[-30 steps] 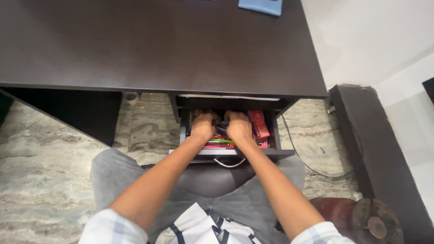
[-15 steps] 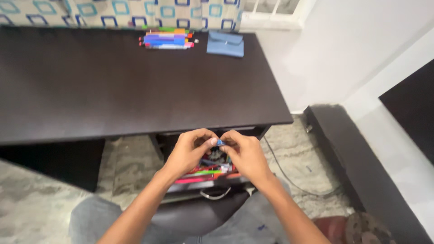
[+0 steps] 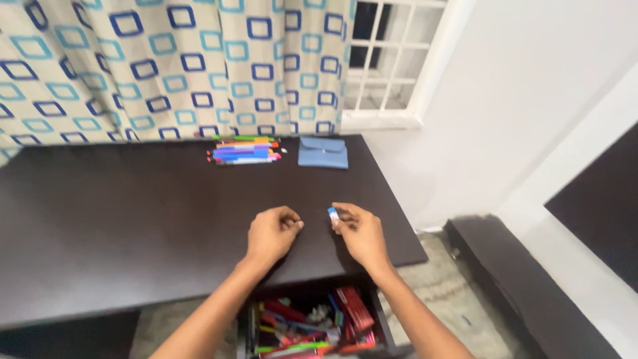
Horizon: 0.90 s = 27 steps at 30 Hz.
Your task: The person repeatedly opens a desk drawer, removes colored pens and small stationery items, and places them on the desk surface. The person continues to take items from the drawer and arrange them on the desk.
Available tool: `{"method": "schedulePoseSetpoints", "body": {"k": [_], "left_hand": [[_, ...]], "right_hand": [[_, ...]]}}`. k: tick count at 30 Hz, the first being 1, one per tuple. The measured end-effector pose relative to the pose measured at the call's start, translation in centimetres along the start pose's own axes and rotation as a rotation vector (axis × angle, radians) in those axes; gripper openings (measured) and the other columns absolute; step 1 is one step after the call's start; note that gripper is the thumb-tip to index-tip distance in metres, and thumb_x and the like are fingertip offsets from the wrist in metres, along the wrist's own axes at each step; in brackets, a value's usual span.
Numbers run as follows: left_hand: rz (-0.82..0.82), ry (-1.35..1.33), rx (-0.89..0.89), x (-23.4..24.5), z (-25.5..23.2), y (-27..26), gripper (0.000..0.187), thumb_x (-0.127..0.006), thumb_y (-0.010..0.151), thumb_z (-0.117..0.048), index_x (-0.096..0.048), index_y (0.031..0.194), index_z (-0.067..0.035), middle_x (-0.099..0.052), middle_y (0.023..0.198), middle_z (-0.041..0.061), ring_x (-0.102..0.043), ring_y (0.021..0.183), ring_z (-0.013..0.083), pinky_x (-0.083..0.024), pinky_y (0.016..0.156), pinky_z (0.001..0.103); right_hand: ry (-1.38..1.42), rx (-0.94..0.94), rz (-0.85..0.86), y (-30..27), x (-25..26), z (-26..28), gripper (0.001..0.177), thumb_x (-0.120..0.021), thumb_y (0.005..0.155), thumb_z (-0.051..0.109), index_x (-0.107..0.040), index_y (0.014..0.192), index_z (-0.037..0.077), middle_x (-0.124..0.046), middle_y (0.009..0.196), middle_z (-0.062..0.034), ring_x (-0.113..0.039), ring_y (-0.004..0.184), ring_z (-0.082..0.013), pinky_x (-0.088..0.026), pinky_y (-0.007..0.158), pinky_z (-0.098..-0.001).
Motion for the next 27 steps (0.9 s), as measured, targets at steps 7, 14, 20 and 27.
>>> {"method": "schedulePoseSetpoints", "body": {"k": [7, 14, 20, 27], "left_hand": [[-0.156, 0.071, -0.036, -2.0, 0.8, 6.0, 0.037, -0.074, 0.083, -0.021, -0.073, 0.119, -0.011, -0.076, 0.095, 0.012, -0.073, 0.091, 0.0335, -0.057, 0.082, 0.046], [0.024, 0.129, 0.248, -3.8, -0.9, 12.5, 0.056, -0.060, 0.098, -0.032, -0.048, 0.150, -0.017, -0.079, 0.096, 0.018, -0.078, 0.091, 0.0352, -0.058, 0.085, 0.045], [-0.089, 0.155, 0.255, -6.4, -2.3, 15.7, 0.047, -0.073, 0.090, -0.044, -0.070, 0.120, -0.008, -0.077, 0.102, 0.015, -0.075, 0.098, 0.0336, -0.058, 0.085, 0.045], [-0.195, 0.105, 0.231, -8.3, -2.0, 17.3, 0.039, -0.081, 0.080, -0.041, -0.078, 0.112, -0.019, -0.076, 0.105, 0.013, -0.073, 0.100, 0.0347, -0.057, 0.086, 0.046]], "right_hand": [[-0.039, 0.035, -0.079, 7.2, -2.0, -1.5, 0.033, -0.076, 0.085, 0.007, -0.072, 0.117, 0.003, -0.080, 0.095, -0.0119, -0.077, 0.082, -0.0159, -0.060, 0.075, -0.0293], [-0.076, 0.089, -0.152, 10.4, -3.7, -2.3, 0.028, -0.076, 0.084, 0.007, -0.075, 0.112, 0.003, -0.081, 0.097, -0.0119, -0.078, 0.085, -0.0179, -0.060, 0.077, -0.0313], [-0.083, 0.095, -0.218, 11.5, -3.3, -2.6, 0.027, -0.078, 0.082, 0.006, -0.076, 0.108, 0.002, -0.081, 0.094, -0.0140, -0.080, 0.086, -0.0196, -0.061, 0.076, -0.0333], [-0.140, -0.007, -0.340, 12.4, -2.8, -1.6, 0.026, -0.079, 0.081, 0.008, -0.078, 0.106, 0.005, -0.079, 0.091, -0.0155, -0.079, 0.084, -0.0254, -0.060, 0.075, -0.0353]]}}
Point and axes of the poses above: each hand's wrist, its own y-axis towards the middle knuckle, its own x-axis out of the back of the hand, z = x × y, the point moved 5 cm from there along y, towards the middle knuckle
